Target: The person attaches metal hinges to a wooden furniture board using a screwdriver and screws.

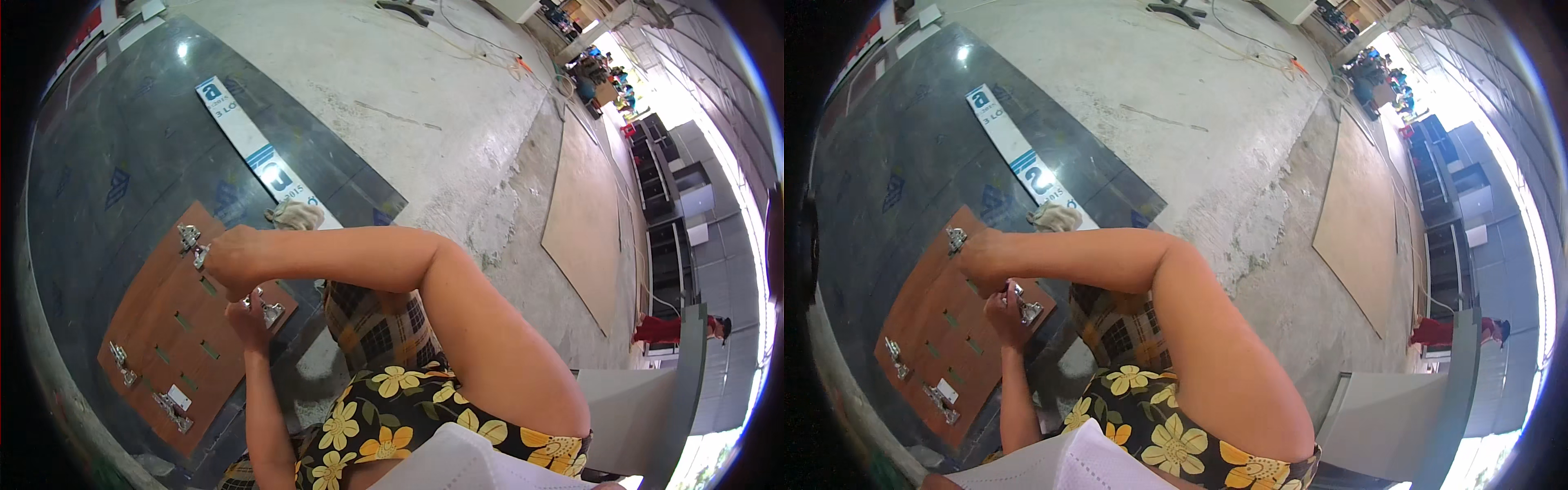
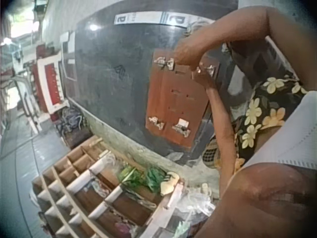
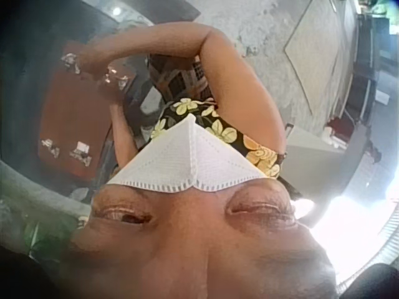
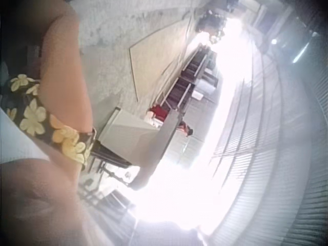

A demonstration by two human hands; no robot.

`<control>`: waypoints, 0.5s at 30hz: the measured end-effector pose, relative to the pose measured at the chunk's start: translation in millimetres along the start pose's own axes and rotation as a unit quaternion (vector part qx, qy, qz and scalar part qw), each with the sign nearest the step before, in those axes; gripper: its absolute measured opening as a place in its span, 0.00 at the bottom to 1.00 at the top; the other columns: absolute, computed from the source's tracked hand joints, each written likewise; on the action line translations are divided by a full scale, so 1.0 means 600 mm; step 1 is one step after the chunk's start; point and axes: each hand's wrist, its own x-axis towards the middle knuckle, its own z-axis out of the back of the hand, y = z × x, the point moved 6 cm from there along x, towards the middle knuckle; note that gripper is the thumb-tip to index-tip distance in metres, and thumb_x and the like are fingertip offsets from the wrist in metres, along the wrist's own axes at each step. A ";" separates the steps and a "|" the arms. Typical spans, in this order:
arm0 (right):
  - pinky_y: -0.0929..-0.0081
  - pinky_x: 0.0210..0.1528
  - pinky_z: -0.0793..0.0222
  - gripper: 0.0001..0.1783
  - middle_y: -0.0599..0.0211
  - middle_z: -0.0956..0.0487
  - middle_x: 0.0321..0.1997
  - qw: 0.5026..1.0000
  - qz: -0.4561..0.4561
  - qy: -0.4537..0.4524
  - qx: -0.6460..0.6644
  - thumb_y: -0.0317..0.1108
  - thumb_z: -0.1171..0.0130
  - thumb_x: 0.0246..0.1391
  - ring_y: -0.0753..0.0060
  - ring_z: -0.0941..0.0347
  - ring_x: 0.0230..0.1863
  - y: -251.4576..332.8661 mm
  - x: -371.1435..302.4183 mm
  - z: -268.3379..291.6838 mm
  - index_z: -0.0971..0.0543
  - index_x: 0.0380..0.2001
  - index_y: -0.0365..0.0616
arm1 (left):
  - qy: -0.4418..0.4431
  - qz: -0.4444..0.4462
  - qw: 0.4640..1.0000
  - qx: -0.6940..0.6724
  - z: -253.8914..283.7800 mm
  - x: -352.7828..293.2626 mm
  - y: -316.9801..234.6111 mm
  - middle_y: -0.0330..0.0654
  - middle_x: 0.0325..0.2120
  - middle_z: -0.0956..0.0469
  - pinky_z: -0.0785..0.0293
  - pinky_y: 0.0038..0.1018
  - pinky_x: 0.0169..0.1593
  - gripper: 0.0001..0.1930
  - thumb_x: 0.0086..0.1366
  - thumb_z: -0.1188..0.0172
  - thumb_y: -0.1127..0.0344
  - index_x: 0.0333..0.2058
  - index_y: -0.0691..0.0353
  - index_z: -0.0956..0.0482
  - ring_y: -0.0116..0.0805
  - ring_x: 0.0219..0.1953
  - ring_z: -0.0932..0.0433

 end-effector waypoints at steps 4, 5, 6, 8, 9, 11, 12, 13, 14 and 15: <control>0.61 0.33 0.25 0.13 0.59 0.17 0.29 1.000 0.000 0.008 0.008 0.38 0.34 0.38 0.57 0.19 0.36 -0.001 0.006 -0.003 0.15 0.29 0.43 | 0.011 0.041 0.999 0.004 0.007 -0.001 -0.016 0.51 0.24 0.19 0.29 0.40 0.35 0.06 0.61 0.41 0.70 0.31 0.67 0.19 0.49 0.29 0.20; 0.61 0.33 0.25 0.13 0.59 0.17 0.29 1.000 -0.003 0.007 0.009 0.38 0.34 0.38 0.57 0.19 0.36 -0.003 0.007 -0.005 0.15 0.29 0.43 | 0.000 0.043 0.999 -0.009 0.008 -0.003 -0.009 0.50 0.24 0.20 0.29 0.39 0.35 0.07 0.62 0.41 0.69 0.30 0.67 0.19 0.48 0.28 0.20; 0.61 0.32 0.25 0.13 0.59 0.17 0.29 1.000 0.005 -0.001 0.005 0.38 0.34 0.37 0.57 0.19 0.35 -0.002 0.008 -0.006 0.15 0.28 0.43 | -0.011 0.046 0.999 -0.021 0.008 -0.003 -0.002 0.50 0.23 0.20 0.29 0.39 0.34 0.08 0.63 0.41 0.69 0.29 0.67 0.19 0.47 0.28 0.20; 0.61 0.32 0.25 0.13 0.59 0.17 0.29 1.000 0.009 -0.009 0.001 0.38 0.34 0.37 0.57 0.19 0.35 -0.005 0.008 -0.005 0.15 0.28 0.43 | -0.028 0.013 0.999 -0.025 0.000 -0.002 0.001 0.50 0.23 0.20 0.29 0.39 0.34 0.09 0.63 0.41 0.67 0.28 0.67 0.19 0.47 0.27 0.20; 0.61 0.32 0.25 0.13 0.59 0.17 0.29 1.000 0.016 -0.011 0.000 0.37 0.34 0.36 0.57 0.19 0.34 -0.006 0.009 -0.005 0.15 0.28 0.43 | -0.049 -0.018 0.998 -0.028 0.001 -0.002 0.000 0.50 0.23 0.20 0.29 0.39 0.34 0.10 0.64 0.41 0.66 0.27 0.67 0.19 0.48 0.27 0.21; 0.61 0.31 0.25 0.13 0.59 0.17 0.29 1.000 0.022 -0.014 0.000 0.37 0.34 0.36 0.57 0.19 0.34 -0.009 0.011 -0.004 0.15 0.28 0.43 | -0.052 -0.078 0.996 0.014 0.001 -0.002 -0.002 0.50 0.23 0.20 0.30 0.40 0.33 0.11 0.64 0.40 0.66 0.27 0.68 0.19 0.48 0.27 0.21; 0.61 0.31 0.25 0.13 0.59 0.17 0.28 1.000 0.018 -0.009 -0.001 0.37 0.34 0.35 0.57 0.19 0.34 -0.010 0.012 -0.006 0.15 0.28 0.43 | -0.057 -0.135 0.988 0.055 -0.001 -0.005 -0.009 0.51 0.23 0.20 0.30 0.40 0.33 0.11 0.64 0.40 0.65 0.27 0.68 0.19 0.49 0.27 0.21; 0.61 0.31 0.25 0.13 0.60 0.17 0.28 1.000 0.016 -0.003 -0.002 0.37 0.34 0.35 0.57 0.19 0.33 -0.011 0.013 -0.007 0.15 0.27 0.43 | -0.056 -0.136 0.988 0.055 -0.002 -0.004 -0.014 0.51 0.23 0.20 0.30 0.40 0.33 0.11 0.64 0.40 0.65 0.27 0.68 0.19 0.49 0.27 0.21; 0.61 0.31 0.25 0.13 0.60 0.17 0.28 1.000 0.015 -0.003 -0.002 0.37 0.34 0.35 0.57 0.19 0.33 -0.011 0.012 -0.008 0.15 0.27 0.43 | -0.054 -0.070 0.996 0.006 -0.003 0.000 -0.007 0.51 0.23 0.20 0.30 0.40 0.33 0.12 0.64 0.40 0.65 0.27 0.69 0.19 0.49 0.27 0.21; 0.61 0.31 0.25 0.13 0.59 0.17 0.28 1.000 0.016 -0.008 -0.001 0.38 0.34 0.35 0.57 0.19 0.34 -0.011 0.012 -0.008 0.15 0.27 0.43 | -0.052 -0.004 0.998 -0.044 -0.004 0.001 0.001 0.52 0.24 0.20 0.30 0.41 0.33 0.12 0.64 0.40 0.65 0.27 0.69 0.20 0.50 0.27 0.21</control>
